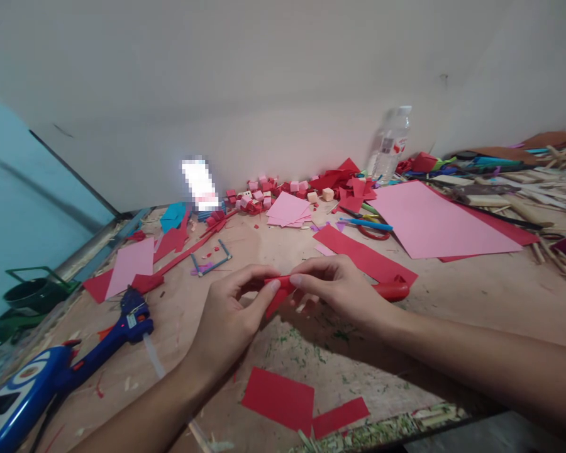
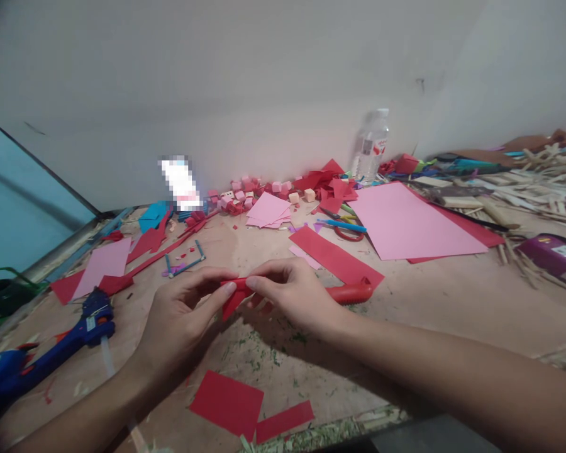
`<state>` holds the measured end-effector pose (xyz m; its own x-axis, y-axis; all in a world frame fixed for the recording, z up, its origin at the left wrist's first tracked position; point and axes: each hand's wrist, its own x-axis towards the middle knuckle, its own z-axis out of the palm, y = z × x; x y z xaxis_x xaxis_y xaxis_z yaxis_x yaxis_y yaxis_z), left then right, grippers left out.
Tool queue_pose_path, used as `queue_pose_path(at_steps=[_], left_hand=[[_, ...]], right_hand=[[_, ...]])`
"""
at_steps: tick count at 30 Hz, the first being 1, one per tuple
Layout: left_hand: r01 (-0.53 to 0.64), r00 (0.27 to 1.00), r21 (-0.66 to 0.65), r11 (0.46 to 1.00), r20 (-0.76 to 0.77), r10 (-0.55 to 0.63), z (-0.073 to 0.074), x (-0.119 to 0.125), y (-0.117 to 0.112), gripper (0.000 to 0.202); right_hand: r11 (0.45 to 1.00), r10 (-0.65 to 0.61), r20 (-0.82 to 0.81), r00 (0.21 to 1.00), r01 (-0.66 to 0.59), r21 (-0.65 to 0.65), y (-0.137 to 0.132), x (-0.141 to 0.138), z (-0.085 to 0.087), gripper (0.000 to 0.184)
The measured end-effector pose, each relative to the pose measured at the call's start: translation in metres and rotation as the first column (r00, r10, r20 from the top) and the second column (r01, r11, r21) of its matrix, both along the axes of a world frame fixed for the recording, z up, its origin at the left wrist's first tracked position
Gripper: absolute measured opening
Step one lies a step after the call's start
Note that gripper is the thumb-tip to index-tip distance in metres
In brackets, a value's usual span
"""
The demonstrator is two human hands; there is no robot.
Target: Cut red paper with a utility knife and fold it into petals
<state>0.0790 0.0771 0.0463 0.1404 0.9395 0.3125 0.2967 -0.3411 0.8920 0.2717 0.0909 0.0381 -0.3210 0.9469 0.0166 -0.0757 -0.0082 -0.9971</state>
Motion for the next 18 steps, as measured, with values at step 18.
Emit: queue_pose_path(at_steps=[18], left_hand=[[0.120, 0.979, -0.262, 0.958, 0.191, -0.070, -0.0006, -0.0015, 0.0046, 0.029]], right_hand=[[1.000, -0.019, -0.011, 1.000, 0.019, 0.016, -0.0008, 0.0003, 0.0000, 0.021]])
